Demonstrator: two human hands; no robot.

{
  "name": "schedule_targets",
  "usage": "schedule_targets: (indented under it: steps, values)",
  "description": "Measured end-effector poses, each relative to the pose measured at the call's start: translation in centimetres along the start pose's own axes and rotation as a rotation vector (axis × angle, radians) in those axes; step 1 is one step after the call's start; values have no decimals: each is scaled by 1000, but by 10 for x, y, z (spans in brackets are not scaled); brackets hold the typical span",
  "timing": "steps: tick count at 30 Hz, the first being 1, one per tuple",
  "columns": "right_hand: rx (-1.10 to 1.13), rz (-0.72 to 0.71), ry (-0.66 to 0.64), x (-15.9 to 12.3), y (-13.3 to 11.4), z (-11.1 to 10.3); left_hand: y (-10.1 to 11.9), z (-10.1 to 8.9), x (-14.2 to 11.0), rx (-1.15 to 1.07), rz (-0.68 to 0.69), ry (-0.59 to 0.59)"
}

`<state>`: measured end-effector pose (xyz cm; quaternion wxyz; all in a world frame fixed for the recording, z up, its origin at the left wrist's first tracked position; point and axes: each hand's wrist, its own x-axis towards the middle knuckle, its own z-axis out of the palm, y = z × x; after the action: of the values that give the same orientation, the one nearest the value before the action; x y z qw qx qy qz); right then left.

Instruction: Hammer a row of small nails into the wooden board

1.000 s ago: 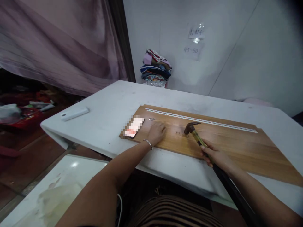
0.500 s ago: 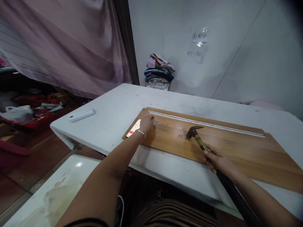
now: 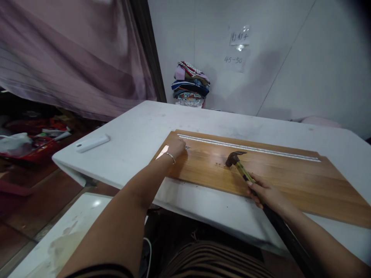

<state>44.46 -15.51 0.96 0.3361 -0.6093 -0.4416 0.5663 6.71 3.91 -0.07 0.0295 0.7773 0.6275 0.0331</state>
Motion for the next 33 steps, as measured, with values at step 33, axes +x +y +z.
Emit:
schedule_targets:
  steps: [33]
  values:
    - [5, -22, -45, -10, -24, 6, 97, -18, -48, 24, 211, -184]
